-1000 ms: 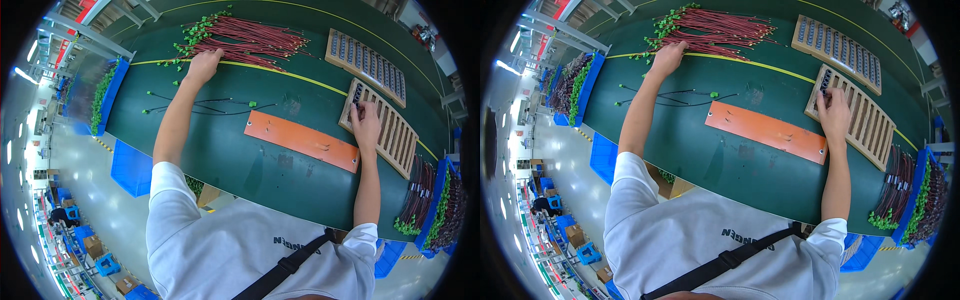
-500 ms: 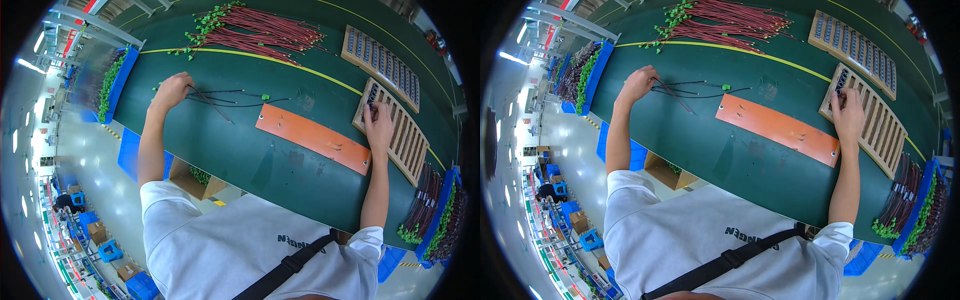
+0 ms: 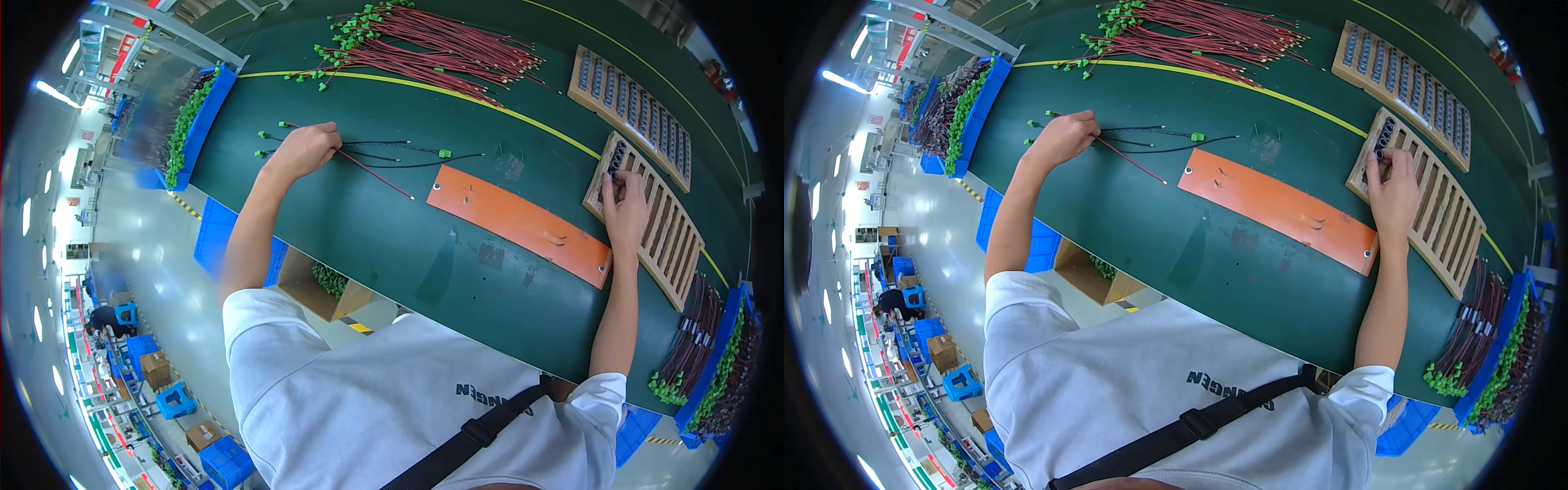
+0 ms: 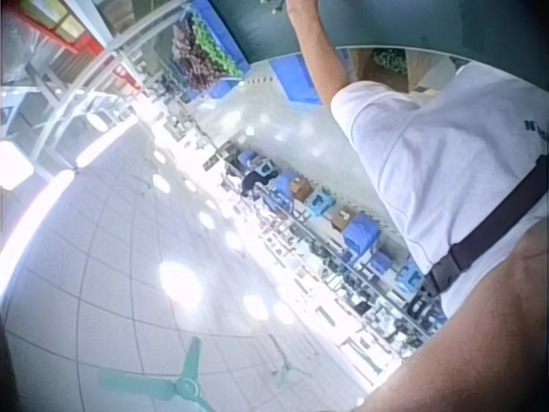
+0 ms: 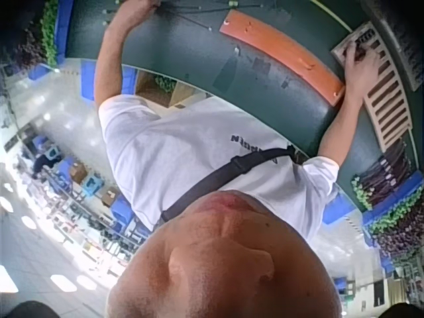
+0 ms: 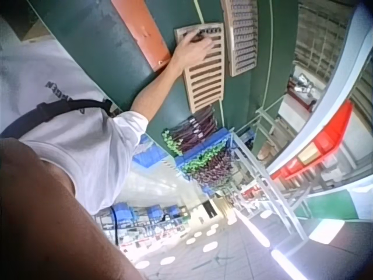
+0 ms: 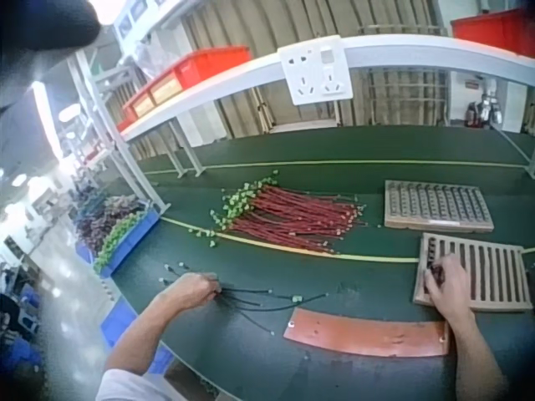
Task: The person assembles wire harnesses by hand at a green workbench. They pick up red and black wires with green connectors, thread them through a small cylindrical component, and secure the assembly using a crimping tool on a wooden jig. The finished units are placed into a blue bin.
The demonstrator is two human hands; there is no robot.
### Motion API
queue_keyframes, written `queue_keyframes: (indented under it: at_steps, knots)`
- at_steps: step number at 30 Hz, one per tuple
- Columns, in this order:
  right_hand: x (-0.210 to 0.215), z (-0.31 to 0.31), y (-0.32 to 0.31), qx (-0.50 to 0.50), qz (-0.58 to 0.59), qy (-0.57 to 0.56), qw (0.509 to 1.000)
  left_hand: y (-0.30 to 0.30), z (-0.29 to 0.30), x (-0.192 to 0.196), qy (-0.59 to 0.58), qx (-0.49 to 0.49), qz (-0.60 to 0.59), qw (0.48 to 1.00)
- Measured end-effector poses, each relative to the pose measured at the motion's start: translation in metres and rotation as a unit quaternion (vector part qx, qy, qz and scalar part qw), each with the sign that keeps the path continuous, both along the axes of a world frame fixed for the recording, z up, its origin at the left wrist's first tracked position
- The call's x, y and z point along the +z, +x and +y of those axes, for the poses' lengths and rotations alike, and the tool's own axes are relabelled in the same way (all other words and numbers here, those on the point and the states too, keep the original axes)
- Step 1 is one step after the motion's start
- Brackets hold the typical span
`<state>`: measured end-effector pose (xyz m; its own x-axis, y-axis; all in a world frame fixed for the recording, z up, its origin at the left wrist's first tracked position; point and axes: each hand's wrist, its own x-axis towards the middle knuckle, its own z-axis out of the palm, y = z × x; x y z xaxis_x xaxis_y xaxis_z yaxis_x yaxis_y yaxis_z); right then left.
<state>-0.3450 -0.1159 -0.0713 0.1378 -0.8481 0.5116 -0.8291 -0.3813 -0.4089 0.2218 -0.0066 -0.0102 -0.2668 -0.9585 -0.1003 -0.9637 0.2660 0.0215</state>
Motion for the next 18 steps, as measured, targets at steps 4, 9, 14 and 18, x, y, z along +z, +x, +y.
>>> queue_keyframes:
  at_steps: [4,9,14,18]
  knots:
    - [-0.016,-0.004,-0.01,-0.004,-0.152,0.031,0.988,0.022,-0.004,0.017,-0.103,0.069,0.008,0.992]
    - [-0.023,-0.015,-0.034,0.043,-0.452,0.065,0.888,0.022,-0.005,0.086,-0.349,0.082,0.049,0.932]
    - [0.03,0.03,0.009,0.046,-0.63,0.24,0.737,-0.076,-0.028,0.12,-0.475,-0.048,0.098,0.873]
    - [0.056,0.095,0.067,0.323,-0.484,0.391,0.713,-0.201,-0.005,0.083,-0.208,-0.077,0.327,0.919]
